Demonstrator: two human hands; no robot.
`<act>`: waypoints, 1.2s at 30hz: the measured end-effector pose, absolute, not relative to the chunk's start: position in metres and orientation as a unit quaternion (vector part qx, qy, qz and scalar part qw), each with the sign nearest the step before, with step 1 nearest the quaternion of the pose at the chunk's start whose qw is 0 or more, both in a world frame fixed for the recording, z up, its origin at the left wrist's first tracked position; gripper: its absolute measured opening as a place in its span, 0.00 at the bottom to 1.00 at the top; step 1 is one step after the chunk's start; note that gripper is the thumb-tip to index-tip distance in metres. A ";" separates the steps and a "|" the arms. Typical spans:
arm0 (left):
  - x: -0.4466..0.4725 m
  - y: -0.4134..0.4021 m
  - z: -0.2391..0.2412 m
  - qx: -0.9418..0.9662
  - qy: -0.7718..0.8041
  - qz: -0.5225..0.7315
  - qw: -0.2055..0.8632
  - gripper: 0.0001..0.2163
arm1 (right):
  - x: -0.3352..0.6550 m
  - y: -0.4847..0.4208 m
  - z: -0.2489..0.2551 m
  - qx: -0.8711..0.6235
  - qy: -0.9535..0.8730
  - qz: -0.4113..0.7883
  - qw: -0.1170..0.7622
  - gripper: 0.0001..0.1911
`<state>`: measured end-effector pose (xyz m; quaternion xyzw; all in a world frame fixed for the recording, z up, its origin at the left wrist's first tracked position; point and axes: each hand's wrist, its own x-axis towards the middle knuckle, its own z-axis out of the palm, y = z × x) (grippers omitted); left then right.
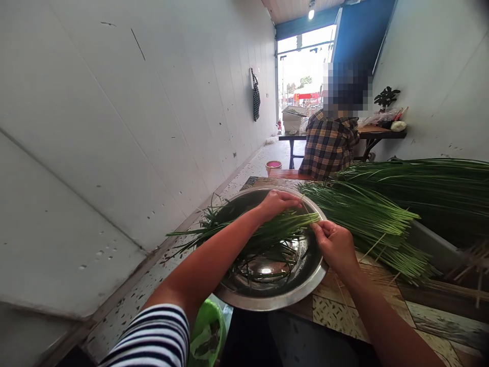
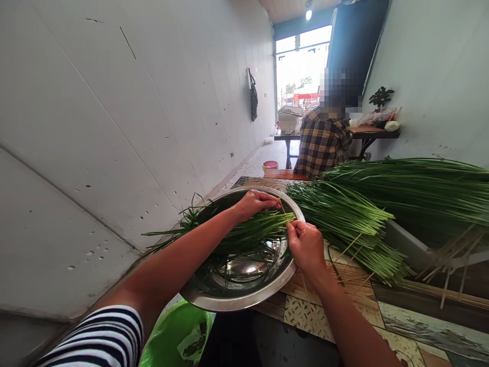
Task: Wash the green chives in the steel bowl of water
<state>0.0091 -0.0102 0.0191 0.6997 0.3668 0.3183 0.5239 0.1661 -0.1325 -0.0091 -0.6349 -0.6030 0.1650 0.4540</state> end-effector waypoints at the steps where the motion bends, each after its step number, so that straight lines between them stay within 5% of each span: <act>1: 0.009 -0.012 0.021 0.709 0.357 0.309 0.524 0.13 | 0.166 -0.132 -0.009 -0.634 -0.602 0.167 0.455 0.17; 12: -0.017 -0.017 0.056 0.765 0.275 0.071 0.578 0.20 | 0.165 -0.136 -0.007 -0.608 -0.604 0.160 0.490 0.16; 19: -0.021 -0.037 0.090 0.868 0.370 -0.103 0.314 0.15 | 0.167 -0.132 -0.009 -0.614 -0.564 0.157 0.529 0.16; 23: -0.037 -0.065 0.099 0.857 0.363 -0.122 0.345 0.16 | 0.169 -0.130 -0.009 -0.598 -0.605 0.148 0.504 0.15; 30: -0.070 -0.085 0.080 0.846 0.453 -0.144 0.241 0.36 | 0.175 -0.126 -0.012 -0.593 -0.666 0.099 0.441 0.13; 36: -0.068 -0.096 0.053 0.868 0.412 -0.135 0.241 0.38 | 0.179 -0.132 -0.003 -0.572 -0.681 0.072 0.452 0.13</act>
